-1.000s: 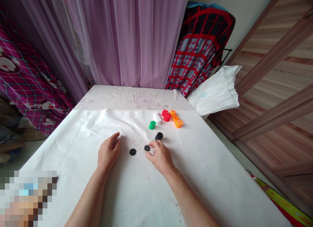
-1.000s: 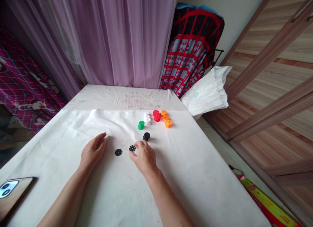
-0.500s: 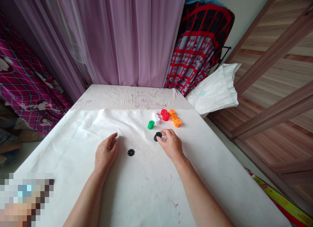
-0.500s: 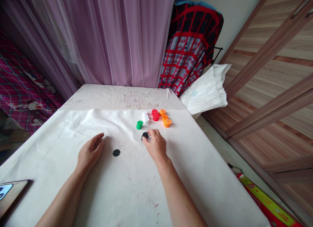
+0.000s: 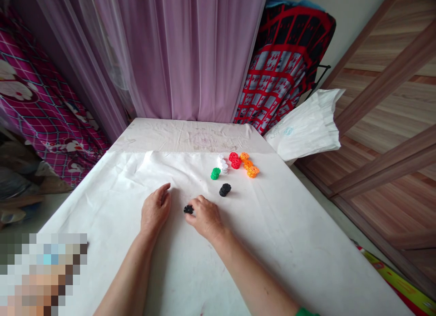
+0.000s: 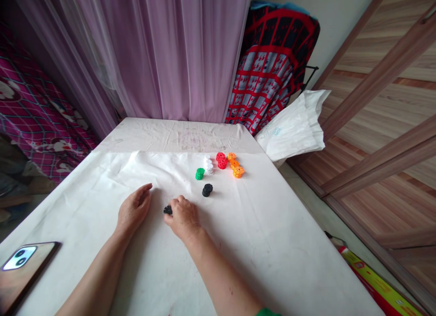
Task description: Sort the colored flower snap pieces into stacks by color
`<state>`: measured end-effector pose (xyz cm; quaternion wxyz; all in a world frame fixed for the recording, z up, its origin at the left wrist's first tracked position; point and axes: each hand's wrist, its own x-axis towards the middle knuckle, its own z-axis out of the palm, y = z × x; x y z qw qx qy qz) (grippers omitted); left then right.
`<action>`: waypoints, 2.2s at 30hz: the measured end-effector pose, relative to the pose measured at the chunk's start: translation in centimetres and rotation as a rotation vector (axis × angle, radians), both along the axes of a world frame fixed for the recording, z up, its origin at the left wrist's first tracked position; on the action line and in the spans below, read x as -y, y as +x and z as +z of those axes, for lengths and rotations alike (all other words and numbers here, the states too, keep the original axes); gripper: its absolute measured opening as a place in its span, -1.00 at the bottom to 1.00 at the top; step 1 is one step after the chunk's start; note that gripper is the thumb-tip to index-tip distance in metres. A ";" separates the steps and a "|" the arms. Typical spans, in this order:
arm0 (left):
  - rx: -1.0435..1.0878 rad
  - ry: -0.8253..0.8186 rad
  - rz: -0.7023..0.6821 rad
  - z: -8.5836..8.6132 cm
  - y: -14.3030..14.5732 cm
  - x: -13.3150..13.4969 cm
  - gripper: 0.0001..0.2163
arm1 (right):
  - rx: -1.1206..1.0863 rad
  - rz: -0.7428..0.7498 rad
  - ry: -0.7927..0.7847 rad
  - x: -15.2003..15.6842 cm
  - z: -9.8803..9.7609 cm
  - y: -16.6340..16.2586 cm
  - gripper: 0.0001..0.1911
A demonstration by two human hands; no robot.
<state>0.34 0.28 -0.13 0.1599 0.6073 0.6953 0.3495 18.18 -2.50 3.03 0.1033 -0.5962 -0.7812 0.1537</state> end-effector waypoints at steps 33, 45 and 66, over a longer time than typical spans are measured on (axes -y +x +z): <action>-0.076 0.011 0.002 -1.0 -0.9 -0.5 -0.60 | -0.040 -0.490 0.196 -2.0 -2.8 10.0 -0.69; -0.045 0.026 -0.019 -1.3 -1.0 -0.8 -0.59 | 0.012 -0.515 0.182 -5.3 -3.0 9.4 -0.75; -0.519 -0.033 -0.207 -1.9 0.1 0.8 -0.46 | -0.054 -0.251 0.353 0.9 -7.1 22.6 -0.56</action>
